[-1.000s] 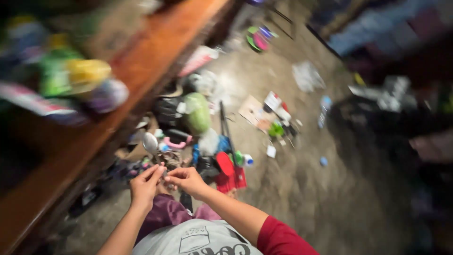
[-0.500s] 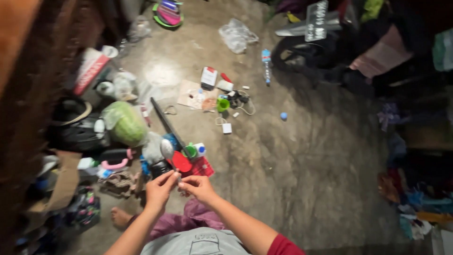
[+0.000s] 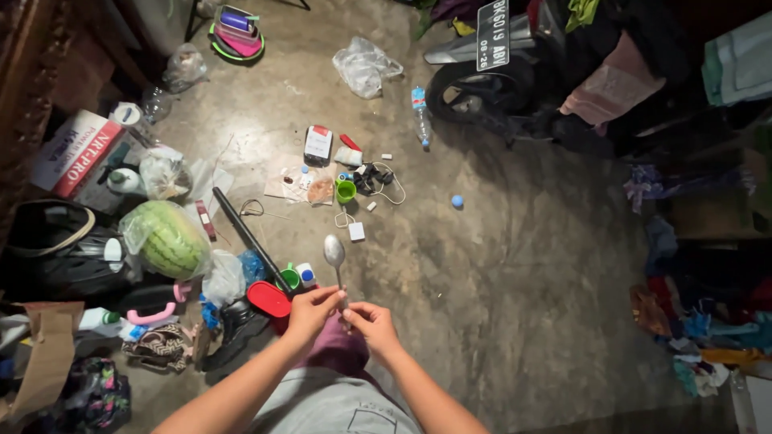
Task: Organizing a cluttered room by picking up items from the floor and table, including groceries and a motorcycle helmet.
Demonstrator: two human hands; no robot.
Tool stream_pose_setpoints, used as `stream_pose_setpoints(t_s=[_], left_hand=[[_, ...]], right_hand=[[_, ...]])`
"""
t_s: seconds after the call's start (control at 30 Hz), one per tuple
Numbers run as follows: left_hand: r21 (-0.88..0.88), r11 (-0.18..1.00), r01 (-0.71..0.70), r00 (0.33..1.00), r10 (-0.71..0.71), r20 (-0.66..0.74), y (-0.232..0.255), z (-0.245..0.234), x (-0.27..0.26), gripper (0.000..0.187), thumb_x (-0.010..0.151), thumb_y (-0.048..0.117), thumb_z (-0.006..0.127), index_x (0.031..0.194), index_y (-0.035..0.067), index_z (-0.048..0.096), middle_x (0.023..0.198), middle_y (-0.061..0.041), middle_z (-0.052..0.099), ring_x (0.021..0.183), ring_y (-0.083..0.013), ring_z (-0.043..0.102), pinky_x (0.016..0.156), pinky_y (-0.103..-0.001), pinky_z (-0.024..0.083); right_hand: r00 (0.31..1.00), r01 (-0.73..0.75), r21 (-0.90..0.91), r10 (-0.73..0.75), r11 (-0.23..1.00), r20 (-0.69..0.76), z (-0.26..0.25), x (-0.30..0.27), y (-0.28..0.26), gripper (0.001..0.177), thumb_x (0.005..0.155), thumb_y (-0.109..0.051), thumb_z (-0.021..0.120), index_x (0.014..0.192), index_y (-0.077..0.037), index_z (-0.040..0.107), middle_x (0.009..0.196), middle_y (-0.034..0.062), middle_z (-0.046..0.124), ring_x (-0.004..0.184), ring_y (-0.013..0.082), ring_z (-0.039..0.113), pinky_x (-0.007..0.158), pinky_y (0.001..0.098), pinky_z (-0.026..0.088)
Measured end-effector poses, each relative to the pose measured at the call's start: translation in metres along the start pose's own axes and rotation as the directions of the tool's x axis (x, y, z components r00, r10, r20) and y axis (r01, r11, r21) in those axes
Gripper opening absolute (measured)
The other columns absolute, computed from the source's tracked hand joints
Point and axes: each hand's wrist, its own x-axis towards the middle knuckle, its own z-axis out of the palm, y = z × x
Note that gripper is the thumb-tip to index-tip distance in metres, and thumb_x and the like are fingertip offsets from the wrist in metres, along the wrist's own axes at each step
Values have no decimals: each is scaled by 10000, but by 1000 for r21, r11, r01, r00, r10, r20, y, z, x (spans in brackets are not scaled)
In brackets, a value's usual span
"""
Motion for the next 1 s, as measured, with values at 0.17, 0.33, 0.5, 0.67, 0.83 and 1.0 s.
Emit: stream_pose_setpoints(t_s=[0.17,0.33,0.5,0.67,0.83,1.0], left_hand=[[-37,999,3,999,-2,37,11,22,39,297,804,140,831,1068,2,837,984,-108,831,863,-115,697,785,-241,562],[-98,994,39,999,-36,30,11,48,115,289,807,140,846,1069,16,841,855,-93,804,661,-119,621,617,-243,520],[-137,991,10,999,-15,-41,42,69,203,263,797,109,869,1031,-9,852,752,-64,755,628,-112,571,585,-248,480],[145,976,165,983,-150,-106,122,74,276,290,786,282,842,1039,143,870,882,-5,838,776,-61,702,745,-203,523],[149,984,99,994,-90,-68,94,89,384,248,789,217,848,1015,117,875,961,-16,854,846,-60,713,820,-209,548],[330,893,305,951,-301,-65,68,114,451,292,730,242,817,1010,181,876,964,41,848,872,-39,720,868,-188,519]], right_hand=[[998,-38,-7,38,999,-41,-21,41,-3,194,918,-148,764,1071,-33,794,818,75,764,664,131,696,591,221,561],[993,-96,-28,94,995,-72,-40,99,-32,216,903,-153,780,1071,-17,787,780,76,738,673,150,703,590,226,555],[992,-129,-24,129,991,5,-52,195,-75,150,917,-105,769,1013,10,770,803,145,742,666,175,694,583,249,553],[972,-232,-81,235,969,27,-51,296,-117,191,921,-137,770,1050,4,760,843,138,759,683,171,716,591,230,566],[953,-301,-66,302,951,8,-58,372,-127,169,934,-148,756,1007,4,745,846,121,746,695,157,699,591,216,561],[887,-443,-3,437,897,-150,-88,431,-80,230,894,-95,775,1094,15,751,834,129,770,640,175,717,537,213,536]])
